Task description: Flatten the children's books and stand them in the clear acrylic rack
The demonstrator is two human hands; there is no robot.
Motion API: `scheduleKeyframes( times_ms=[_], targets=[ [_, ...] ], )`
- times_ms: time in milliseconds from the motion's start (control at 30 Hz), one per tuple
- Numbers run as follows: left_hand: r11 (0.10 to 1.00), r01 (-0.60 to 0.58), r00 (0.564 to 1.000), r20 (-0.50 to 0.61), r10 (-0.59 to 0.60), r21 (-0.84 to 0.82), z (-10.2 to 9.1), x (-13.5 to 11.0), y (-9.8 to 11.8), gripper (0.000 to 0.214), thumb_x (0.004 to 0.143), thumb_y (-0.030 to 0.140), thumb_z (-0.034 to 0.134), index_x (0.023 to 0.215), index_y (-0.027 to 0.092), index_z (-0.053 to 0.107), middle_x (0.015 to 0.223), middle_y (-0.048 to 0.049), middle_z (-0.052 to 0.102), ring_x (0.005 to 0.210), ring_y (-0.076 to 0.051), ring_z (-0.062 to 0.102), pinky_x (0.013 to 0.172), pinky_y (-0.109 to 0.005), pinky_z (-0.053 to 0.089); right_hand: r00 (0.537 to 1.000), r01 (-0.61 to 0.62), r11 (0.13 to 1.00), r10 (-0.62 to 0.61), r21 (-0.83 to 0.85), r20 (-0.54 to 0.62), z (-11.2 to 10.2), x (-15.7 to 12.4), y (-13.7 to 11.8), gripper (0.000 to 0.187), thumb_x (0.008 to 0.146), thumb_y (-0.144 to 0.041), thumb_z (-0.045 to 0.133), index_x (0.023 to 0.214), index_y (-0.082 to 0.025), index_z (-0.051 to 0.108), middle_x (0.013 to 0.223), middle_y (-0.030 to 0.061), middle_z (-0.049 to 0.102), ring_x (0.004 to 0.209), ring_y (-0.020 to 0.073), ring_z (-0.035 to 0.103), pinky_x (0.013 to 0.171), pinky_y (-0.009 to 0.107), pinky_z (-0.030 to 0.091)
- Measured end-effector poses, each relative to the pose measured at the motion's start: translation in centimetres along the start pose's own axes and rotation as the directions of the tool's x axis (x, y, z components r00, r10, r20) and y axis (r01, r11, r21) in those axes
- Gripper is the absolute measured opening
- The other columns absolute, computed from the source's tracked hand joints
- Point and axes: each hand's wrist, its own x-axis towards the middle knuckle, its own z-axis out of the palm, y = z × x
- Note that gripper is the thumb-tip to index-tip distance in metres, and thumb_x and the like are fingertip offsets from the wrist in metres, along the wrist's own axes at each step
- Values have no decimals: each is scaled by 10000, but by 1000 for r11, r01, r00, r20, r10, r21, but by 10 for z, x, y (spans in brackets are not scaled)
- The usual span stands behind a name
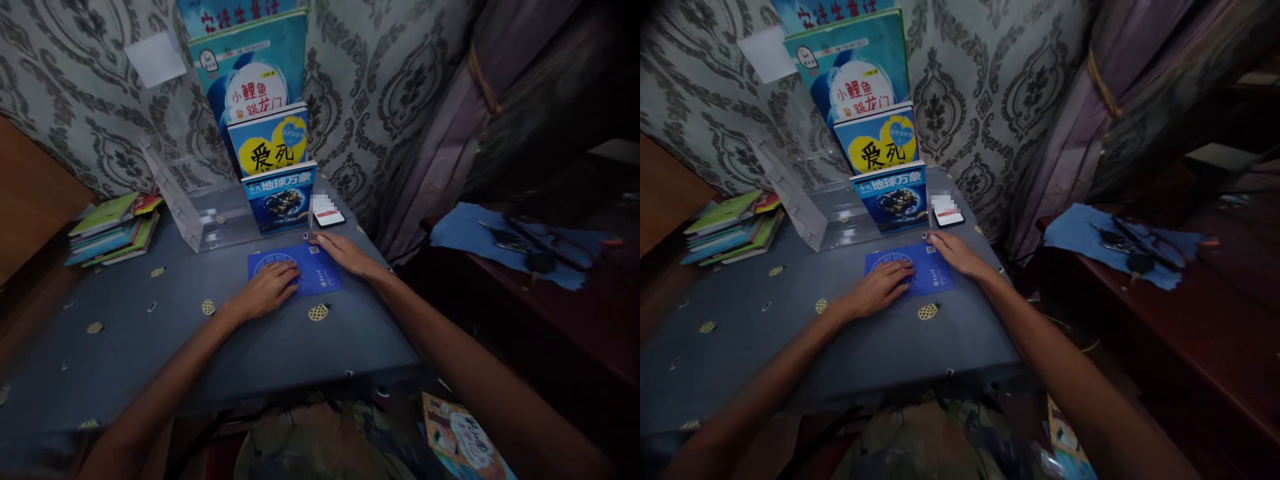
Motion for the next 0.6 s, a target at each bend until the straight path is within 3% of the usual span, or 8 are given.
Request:
scheduleKeyframes(
  times_ms=[133, 233, 467, 600],
  targets=[
    [1000, -1, 994, 109, -1, 11, 6, 44, 7, 472, 1051, 370, 372, 1471, 173, 455, 1584, -124, 438, 1499, -246, 346, 1229, -510, 266, 1000, 6, 999, -6, 47, -4, 0, -1, -4, 515, 1043, -511, 319, 1335, -235, 642, 1353, 84, 672, 1299, 300, 583, 1156, 529, 403],
    [999, -44, 990, 136, 42, 14, 11, 59, 21, 485, 1058, 373, 345, 1515, 219, 402, 1610, -92, 405, 1506, -234, 336, 1244, -541, 204, 1000, -10, 997, 9, 77, 5, -1, -3, -7, 518, 1040, -517, 325, 1358, -233, 619, 1317, 80, 692, 1258, 284, 615, 1130, 488, 440],
    [983, -184, 969, 171, 179, 18, 17, 35, 42, 468, 1074, 387, 307, 1496, 231, 437, 1586, -83, 446, 1508, -198, 336, 1249, -500, 201, 999, -36, 999, 35, 14, 14, -2, -2, -9, 481, 1045, -437, 352, 1332, -178, 638, 1353, 121, 670, 1269, 290, 607, 1114, 450, 450],
    [981, -195, 969, 153, 196, -18, 18, 14, 44, 458, 1075, 376, 318, 1494, 236, 439, 1582, -75, 453, 1500, -184, 354, 1259, -488, 200, 999, -32, 998, 32, -52, 9, 0, -3, -11, 452, 1056, -404, 353, 1370, -196, 603, 1379, 105, 656, 1266, 263, 614, 1100, 460, 461]
  ],
)
